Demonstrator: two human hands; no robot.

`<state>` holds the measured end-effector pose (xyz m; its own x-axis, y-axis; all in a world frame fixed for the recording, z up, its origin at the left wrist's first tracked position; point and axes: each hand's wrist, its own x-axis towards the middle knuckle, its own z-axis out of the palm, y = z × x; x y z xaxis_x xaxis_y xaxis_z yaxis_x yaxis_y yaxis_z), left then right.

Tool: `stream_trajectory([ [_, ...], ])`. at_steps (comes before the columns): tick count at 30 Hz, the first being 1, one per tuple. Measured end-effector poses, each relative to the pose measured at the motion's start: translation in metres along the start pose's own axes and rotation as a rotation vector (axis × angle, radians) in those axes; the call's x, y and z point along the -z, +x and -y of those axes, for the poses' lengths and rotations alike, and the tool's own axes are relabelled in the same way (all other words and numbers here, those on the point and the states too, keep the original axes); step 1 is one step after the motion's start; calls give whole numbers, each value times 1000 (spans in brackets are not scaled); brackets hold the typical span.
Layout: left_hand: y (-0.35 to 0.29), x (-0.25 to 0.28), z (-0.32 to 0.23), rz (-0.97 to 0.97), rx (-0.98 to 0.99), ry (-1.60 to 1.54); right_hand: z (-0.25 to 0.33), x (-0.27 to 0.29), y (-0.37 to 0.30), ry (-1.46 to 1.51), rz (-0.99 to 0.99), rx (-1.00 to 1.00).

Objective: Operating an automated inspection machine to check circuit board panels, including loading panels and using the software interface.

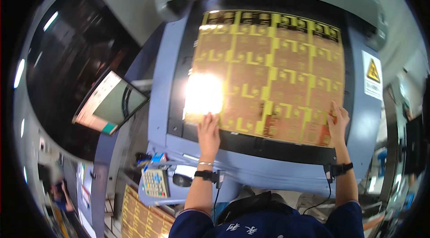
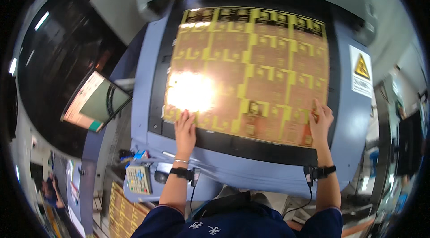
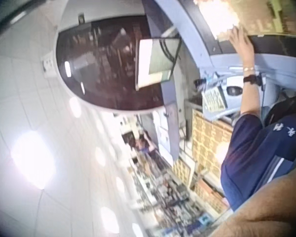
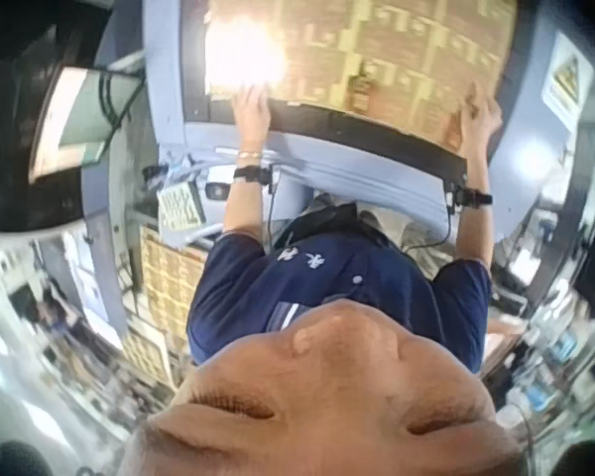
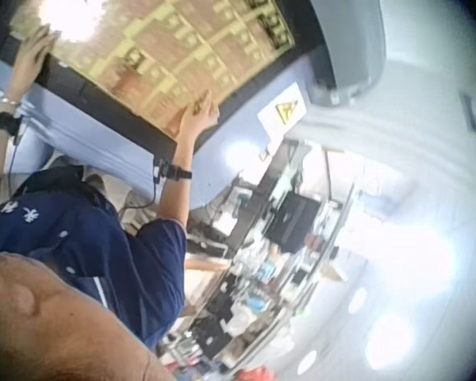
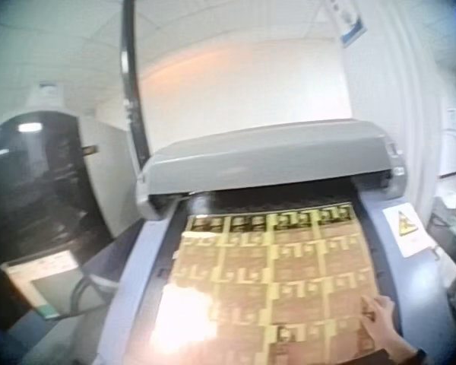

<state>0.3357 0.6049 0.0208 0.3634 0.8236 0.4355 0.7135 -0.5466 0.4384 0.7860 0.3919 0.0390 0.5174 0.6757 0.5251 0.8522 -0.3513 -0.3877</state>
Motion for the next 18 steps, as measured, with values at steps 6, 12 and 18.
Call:
stream_trajectory([
  [6, -9, 5, -7, 46, 56, 43, 19, -4, -23, -96, 94, 86],
  [12, -22, 21, -3, 72, 103, 96, 19, -19, -41, -336, 144, 191],
  [18, -58, 115, -26, 82, 199, -611, 33, -24, -45, -230, 173, 282],
])
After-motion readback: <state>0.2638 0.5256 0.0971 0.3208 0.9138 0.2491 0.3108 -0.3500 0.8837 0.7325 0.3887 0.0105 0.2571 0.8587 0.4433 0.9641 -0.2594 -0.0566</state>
